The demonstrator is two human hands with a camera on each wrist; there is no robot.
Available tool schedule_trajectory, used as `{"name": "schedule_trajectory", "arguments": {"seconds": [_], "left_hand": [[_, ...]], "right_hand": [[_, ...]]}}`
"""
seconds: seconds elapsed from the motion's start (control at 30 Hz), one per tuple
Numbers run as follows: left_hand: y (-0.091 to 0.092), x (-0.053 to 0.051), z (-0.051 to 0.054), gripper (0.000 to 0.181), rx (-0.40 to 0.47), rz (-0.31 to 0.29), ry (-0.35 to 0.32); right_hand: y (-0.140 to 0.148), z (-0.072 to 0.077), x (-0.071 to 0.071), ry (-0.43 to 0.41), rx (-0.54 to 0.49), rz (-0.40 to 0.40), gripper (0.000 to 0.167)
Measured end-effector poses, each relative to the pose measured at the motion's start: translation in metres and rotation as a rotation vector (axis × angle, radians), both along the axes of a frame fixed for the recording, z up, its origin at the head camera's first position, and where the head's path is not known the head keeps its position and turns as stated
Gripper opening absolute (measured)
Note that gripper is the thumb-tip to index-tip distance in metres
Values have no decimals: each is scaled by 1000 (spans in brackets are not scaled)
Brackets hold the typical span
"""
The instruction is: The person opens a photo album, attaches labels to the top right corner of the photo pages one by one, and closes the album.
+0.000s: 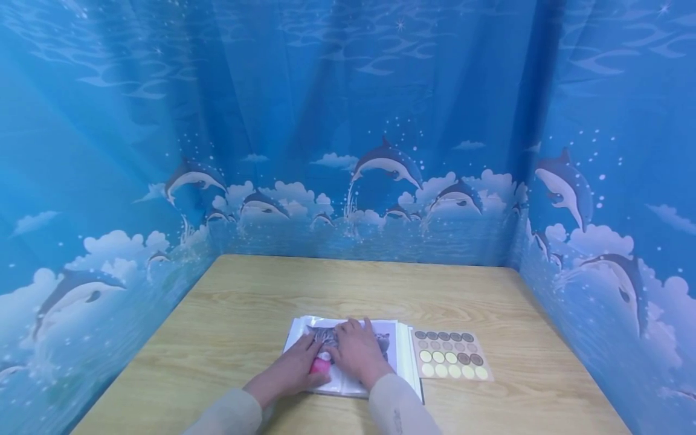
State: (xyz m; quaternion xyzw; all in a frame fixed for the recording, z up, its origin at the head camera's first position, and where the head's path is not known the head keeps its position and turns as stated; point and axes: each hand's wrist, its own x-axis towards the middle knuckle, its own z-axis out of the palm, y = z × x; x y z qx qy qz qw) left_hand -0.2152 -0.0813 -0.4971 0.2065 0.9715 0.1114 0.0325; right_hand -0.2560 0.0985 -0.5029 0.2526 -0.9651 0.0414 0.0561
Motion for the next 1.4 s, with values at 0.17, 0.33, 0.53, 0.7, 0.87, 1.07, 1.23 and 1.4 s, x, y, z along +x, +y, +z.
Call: {"name": "schedule_trajectory", "arguments": {"seconds": [0.17, 0.33, 0.53, 0.7, 0.87, 1.07, 1.23, 1.4], "left_hand": [[0, 1, 1, 89, 0, 0, 6], [0, 1, 2, 88, -7, -8, 8], [0, 2, 3, 88, -14, -10, 9], [0, 2, 3, 88, -8, -11, 8], [0, 2, 3, 90, -18, -10, 1], [1, 0, 1, 91, -16, -7, -11], [0, -1, -1, 90, -17, -12, 3], [-1, -1, -2, 89, -4, -19, 16]], "right_hand": [[2, -2, -1, 6, 25, -9, 61], [4, -5, -1, 9, 44, -10, 65], [3, -6, -3, -4, 41, -7, 68], [-1, -7, -3, -36, 37, -15, 72], [-7, -6, -2, -55, 41, -7, 73], [-8, -4, 1, -56, 46, -2, 70], [-7, -1, 3, -53, 30, -8, 68], [-4, -1, 2, -35, 18, -5, 65]]}}
